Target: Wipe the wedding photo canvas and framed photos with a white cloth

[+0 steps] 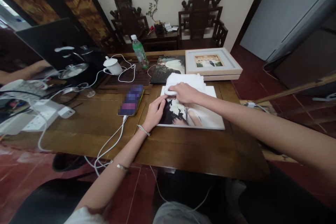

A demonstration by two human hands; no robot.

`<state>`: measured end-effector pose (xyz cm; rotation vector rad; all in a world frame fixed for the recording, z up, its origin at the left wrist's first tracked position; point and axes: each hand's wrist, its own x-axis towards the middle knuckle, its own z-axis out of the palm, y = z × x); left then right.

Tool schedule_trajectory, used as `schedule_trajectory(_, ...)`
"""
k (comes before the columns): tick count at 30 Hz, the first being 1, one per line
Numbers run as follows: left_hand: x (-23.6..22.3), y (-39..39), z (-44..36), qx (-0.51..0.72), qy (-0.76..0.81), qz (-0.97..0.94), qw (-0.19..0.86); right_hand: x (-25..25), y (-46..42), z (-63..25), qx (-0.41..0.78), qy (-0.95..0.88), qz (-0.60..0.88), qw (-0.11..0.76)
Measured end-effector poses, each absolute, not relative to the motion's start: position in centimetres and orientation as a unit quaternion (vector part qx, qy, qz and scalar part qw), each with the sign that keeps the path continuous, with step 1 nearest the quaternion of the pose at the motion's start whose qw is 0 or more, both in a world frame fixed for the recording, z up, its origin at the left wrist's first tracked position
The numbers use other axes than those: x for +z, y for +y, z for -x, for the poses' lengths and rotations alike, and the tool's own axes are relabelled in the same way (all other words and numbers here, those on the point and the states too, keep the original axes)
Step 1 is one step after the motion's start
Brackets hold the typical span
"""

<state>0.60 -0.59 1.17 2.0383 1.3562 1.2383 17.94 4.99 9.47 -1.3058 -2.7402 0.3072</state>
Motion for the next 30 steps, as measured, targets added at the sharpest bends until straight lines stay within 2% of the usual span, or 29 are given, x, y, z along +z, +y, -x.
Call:
schedule_trajectory(7, 1.3, -0.7, -0.7, 0.427, 0.475, -0.737, 0.221, 9.3, 3.8, -22.4, 0.115, -0.914, 0.386, 0.042)
schedule_trajectory(16, 1.4, -0.7, -0.7, 0.429, 0.473, -0.740, 0.210, 8.2, 1.5, -32.5, 0.029, -0.889, 0.456, -0.008)
schedule_trajectory(24, 1.5, -0.8, -0.5, 0.430, 0.470, -0.747, 0.192, 5.4, -9.7, -31.2, 0.017, -0.942, 0.335, 0.035)
schedule_trajectory(30, 1.3, -0.6, -0.5, 0.413, 0.477, -0.752, 0.189, 6.9, -9.4, -30.5, 0.063, -0.950, 0.304, 0.002)
